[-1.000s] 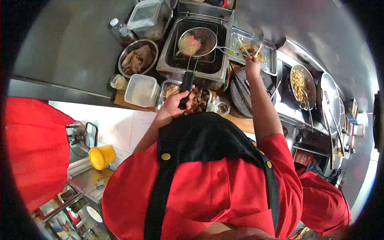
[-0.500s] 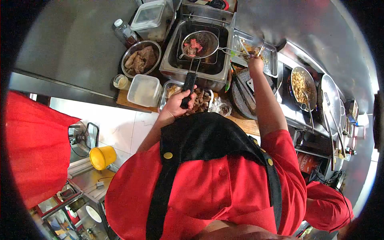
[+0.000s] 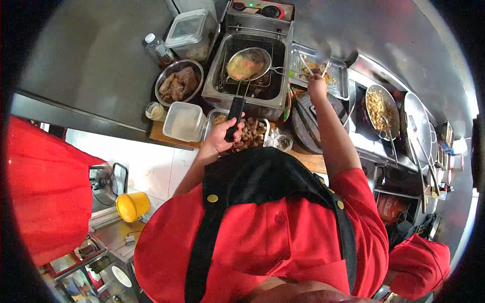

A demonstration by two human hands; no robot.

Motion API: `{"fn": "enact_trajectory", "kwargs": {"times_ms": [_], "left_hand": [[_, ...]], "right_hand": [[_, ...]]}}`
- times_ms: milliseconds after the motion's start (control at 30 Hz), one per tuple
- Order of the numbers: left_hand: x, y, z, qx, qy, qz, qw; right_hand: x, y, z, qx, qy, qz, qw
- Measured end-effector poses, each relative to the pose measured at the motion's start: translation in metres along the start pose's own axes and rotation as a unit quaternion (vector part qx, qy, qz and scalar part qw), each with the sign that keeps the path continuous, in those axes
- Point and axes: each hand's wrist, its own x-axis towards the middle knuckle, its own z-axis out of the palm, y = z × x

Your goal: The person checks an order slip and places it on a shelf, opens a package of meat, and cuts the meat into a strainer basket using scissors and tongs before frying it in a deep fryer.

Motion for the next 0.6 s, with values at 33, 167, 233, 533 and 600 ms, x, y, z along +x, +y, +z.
{"fn": "enact_trajectory", "kwargs": {"times_ms": [33,167,233,533,600], "left_hand": [[0.000,-0.001,-0.001,-0.002,0.000,-0.003,1.000],[0.000,-0.003,-0.003,-0.001,-0.001,-0.004,1.000],[-0.001,-0.006,-0.007,0.000,0.000,0.000,1.000],[0.001,-0.005,-0.011,-0.009,-0.009,0.001,1.000],[0.003,-0.005,-0.012,-0.019,-0.010,0.000,1.000]], "right_hand": [[-0.006,-0.006,-0.005,0.000,-0.010,0.005,1.000],[-0.024,-0.025,-0.013,-0.033,0.013,0.020,0.999],[-0.026,-0.020,-0.010,-0.016,0.020,0.016,1.000],[-0.029,-0.015,-0.006,0.008,0.056,-0.027,0.998],[-0.029,-0.020,-0.010,-0.013,0.048,-0.004,0.999]]}}
